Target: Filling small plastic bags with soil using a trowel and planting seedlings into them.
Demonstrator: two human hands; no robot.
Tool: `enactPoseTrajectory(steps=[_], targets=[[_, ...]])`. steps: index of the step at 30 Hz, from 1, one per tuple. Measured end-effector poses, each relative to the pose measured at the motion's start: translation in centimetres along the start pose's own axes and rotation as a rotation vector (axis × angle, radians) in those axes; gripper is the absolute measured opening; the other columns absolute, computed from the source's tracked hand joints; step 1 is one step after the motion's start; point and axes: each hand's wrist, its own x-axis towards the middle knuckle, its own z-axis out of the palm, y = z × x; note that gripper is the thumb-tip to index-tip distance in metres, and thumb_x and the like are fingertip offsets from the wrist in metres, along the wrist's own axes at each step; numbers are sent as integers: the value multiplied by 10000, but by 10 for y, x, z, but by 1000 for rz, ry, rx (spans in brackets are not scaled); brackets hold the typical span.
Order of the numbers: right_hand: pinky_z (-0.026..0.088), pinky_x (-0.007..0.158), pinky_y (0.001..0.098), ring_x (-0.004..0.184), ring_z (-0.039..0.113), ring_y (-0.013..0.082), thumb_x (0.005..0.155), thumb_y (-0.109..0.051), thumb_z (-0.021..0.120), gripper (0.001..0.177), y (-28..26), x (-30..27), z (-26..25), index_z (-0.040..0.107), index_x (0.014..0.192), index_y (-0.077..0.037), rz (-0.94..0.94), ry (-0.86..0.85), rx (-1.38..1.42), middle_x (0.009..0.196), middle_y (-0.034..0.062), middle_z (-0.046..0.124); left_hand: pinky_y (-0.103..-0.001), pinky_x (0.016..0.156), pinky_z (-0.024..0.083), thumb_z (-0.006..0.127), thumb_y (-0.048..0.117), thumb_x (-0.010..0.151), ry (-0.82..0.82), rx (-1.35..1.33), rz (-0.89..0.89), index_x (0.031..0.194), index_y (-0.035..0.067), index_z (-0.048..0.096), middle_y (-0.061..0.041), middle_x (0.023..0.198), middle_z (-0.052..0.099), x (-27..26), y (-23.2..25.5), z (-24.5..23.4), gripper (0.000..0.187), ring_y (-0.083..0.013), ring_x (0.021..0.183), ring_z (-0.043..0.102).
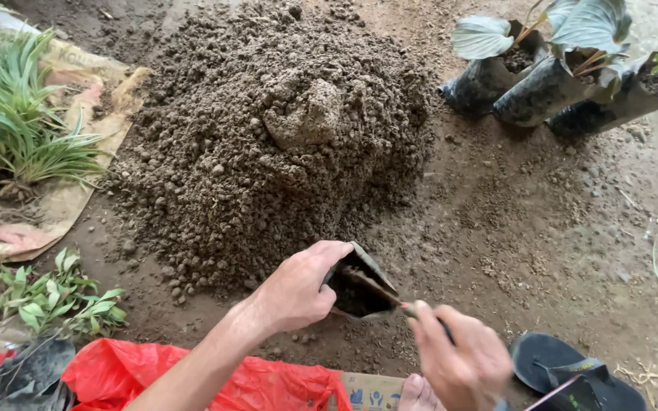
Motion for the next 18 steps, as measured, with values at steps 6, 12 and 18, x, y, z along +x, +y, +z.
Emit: enactPoseTrajectory(steps=[6, 12, 18], targets=[[548, 642, 308, 666, 603, 151, 872, -196, 854, 175, 5, 17, -13, 817, 996, -79, -18, -5, 141, 917, 70, 722, -448, 1219, 295, 460, -51, 704, -66, 72, 1, 1507, -30, 413, -228, 1598, 401, -1, -3, 3, 804, -342, 1481, 392], [543, 711, 324, 849, 642, 179, 889, -227, 780, 251, 69, -19, 51, 782, 1122, -133, 490, -235, 326, 1043, 82, 695, -478, 1187, 331, 473, 4, 732, -55, 90, 17, 1514, 28, 439, -219, 1596, 408, -2, -7, 5, 782, -347, 1464, 415], [526, 787, 415, 909, 674, 234, 931, -495, 675, 327, 139, -66, 167, 818, 1056, -229, 1008, -632, 196, 1016, 67, 753, -497, 1123, 397, 519, 94, 794, 24, 77, 14, 1405, 147, 612, -209, 1536, 494, -6, -1, 0, 620, -367, 1389, 500]])
